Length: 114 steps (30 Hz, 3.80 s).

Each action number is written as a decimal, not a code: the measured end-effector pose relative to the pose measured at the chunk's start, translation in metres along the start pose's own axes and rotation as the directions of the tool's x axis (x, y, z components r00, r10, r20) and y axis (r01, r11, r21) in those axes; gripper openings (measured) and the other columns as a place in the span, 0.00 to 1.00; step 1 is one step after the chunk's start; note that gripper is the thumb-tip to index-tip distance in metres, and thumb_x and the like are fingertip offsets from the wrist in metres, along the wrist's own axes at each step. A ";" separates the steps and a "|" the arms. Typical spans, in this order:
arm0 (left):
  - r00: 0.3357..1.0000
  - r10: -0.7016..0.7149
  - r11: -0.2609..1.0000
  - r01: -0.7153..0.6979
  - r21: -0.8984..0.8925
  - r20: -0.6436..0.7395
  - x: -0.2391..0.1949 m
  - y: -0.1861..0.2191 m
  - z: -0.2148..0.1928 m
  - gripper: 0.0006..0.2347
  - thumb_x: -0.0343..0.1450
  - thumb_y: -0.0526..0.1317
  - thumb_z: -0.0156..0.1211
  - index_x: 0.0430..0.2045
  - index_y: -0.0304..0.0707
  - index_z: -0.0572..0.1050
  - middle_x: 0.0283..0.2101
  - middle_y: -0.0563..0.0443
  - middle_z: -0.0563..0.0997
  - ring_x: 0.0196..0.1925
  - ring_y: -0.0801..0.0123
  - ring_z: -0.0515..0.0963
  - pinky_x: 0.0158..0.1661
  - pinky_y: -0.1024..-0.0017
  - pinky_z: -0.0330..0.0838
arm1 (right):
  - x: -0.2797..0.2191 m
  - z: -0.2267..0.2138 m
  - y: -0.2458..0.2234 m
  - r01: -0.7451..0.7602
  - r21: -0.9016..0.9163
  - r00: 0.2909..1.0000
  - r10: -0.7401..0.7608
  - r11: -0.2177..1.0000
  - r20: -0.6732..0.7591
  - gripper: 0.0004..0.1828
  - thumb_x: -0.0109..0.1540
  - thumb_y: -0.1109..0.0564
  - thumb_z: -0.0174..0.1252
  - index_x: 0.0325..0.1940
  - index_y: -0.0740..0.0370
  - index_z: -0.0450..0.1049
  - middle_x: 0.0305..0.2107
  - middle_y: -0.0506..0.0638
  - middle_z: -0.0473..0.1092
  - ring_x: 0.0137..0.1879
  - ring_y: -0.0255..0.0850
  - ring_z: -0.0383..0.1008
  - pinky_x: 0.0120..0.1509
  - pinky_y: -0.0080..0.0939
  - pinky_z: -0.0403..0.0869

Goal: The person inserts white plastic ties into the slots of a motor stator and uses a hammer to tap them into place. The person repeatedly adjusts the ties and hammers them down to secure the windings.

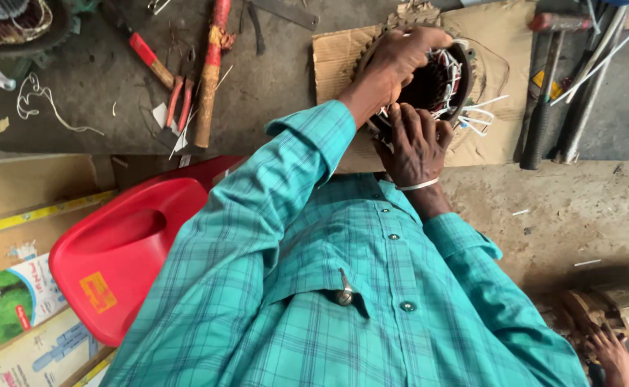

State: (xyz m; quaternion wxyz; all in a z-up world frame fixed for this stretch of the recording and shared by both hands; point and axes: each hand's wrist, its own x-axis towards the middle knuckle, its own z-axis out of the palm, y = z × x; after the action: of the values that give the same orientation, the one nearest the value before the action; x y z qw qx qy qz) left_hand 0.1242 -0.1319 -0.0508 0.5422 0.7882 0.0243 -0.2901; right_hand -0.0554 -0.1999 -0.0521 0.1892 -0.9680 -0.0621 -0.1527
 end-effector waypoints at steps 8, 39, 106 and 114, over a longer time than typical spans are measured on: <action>0.524 0.850 0.400 -0.705 0.586 0.050 -0.018 0.006 -0.043 0.07 0.69 0.39 0.66 0.29 0.33 0.79 0.25 0.48 0.82 0.24 0.66 0.82 0.25 0.66 0.76 | 0.011 -0.012 -0.004 0.007 0.122 1.000 -0.007 0.993 0.006 0.30 0.53 0.47 0.71 0.56 0.58 0.73 0.53 0.51 0.72 0.64 0.52 0.64 0.64 0.59 0.57; 0.704 0.479 0.877 -0.356 0.322 -0.524 -0.110 -0.043 -0.024 0.06 0.70 0.43 0.64 0.28 0.42 0.79 0.28 0.52 0.81 0.32 0.58 0.83 0.36 0.62 0.77 | 0.003 0.001 0.005 0.000 0.111 0.999 0.006 0.994 -0.051 0.31 0.51 0.48 0.70 0.56 0.56 0.72 0.50 0.50 0.72 0.62 0.49 0.67 0.64 0.57 0.58; 0.682 0.698 0.361 -0.599 0.715 0.220 -0.095 -0.044 -0.083 0.26 0.62 0.48 0.75 0.51 0.36 0.76 0.48 0.46 0.78 0.48 0.54 0.80 0.45 0.60 0.76 | 0.017 0.009 -0.012 -0.077 -0.023 0.996 0.076 0.997 -0.056 0.29 0.55 0.34 0.72 0.52 0.50 0.77 0.45 0.43 0.73 0.54 0.45 0.70 0.64 0.56 0.58; 0.710 0.675 0.307 -0.516 0.800 0.199 -0.102 -0.041 -0.081 0.10 0.67 0.34 0.61 0.40 0.43 0.80 0.41 0.50 0.82 0.42 0.56 0.82 0.41 0.59 0.77 | 0.014 0.006 -0.012 -0.035 0.017 0.997 0.036 0.999 -0.063 0.36 0.51 0.27 0.70 0.52 0.51 0.75 0.44 0.45 0.72 0.52 0.45 0.69 0.61 0.57 0.58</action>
State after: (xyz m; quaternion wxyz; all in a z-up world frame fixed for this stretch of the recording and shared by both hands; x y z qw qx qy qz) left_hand 0.0599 -0.0162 -0.0164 0.1806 0.9158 -0.3579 0.0255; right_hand -0.0424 -0.1860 -0.0486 0.2012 -0.9622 -0.0399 -0.1792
